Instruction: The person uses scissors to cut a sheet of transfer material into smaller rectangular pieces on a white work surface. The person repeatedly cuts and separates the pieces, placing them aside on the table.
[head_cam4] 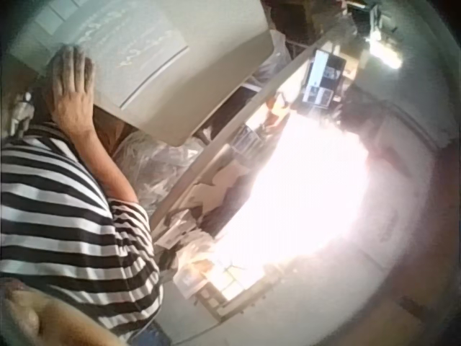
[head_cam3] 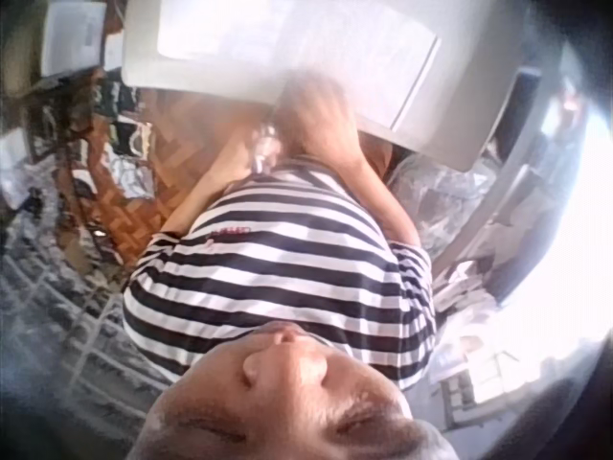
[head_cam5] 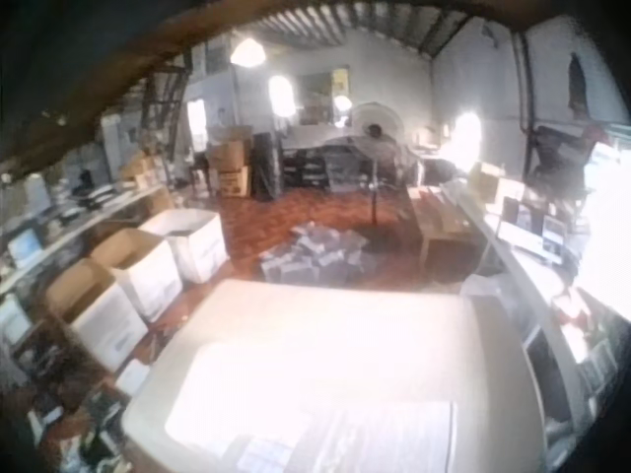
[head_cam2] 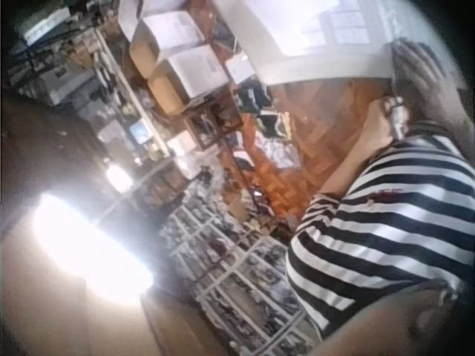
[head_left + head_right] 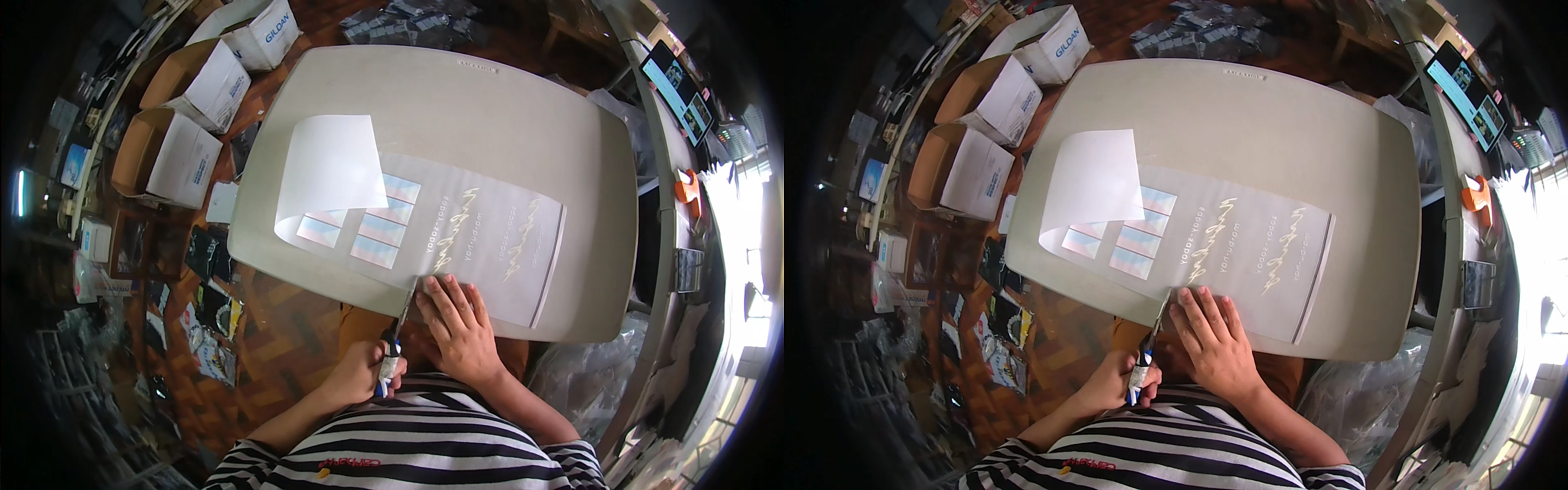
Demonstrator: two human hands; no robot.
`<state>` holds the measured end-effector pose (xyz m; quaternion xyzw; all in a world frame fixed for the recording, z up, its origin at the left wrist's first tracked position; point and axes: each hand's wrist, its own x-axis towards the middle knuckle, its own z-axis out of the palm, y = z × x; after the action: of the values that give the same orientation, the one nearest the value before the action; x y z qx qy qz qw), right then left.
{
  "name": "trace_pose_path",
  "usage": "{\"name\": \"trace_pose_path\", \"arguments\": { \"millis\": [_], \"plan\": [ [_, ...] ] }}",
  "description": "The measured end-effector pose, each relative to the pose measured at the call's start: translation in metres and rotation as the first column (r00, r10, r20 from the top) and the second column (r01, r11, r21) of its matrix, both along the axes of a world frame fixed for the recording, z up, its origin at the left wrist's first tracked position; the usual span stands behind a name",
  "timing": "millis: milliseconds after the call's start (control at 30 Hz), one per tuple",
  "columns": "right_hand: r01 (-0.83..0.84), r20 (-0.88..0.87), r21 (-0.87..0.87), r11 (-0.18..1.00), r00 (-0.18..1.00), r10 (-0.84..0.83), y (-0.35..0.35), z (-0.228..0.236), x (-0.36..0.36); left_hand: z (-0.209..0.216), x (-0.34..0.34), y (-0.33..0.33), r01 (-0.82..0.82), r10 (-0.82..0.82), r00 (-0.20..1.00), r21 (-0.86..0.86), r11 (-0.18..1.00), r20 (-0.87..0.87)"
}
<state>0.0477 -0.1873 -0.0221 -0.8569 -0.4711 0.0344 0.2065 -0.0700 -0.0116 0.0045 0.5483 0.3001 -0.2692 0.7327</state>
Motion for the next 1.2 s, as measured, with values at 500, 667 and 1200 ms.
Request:
{"name": "trace_pose_path", "arguments": {
  "millis": [500,667,1200],
  "plan": [
    [0.028,0.061,0.038,0.999,0.998,-0.03,0.002,-0.01,-0.002,0.0,0.033,0.006,-0.004,-0.002,0.994,0.053,0.999,0.11],
    [0.034,0.067,0.042,0.999,0.997,-0.037,0.002,-0.008,0.0,0.007,0.042,0.009,-0.036,0.034,0.995,0.014,0.999,0.091],
    [0.322,0.0,0.123,0.939,0.946,-0.324,0.025,0.004,0.064,0.011,0.043,0.013,-0.002,-0.004,0.998,0.107,0.994,0.057]
  ]
}}
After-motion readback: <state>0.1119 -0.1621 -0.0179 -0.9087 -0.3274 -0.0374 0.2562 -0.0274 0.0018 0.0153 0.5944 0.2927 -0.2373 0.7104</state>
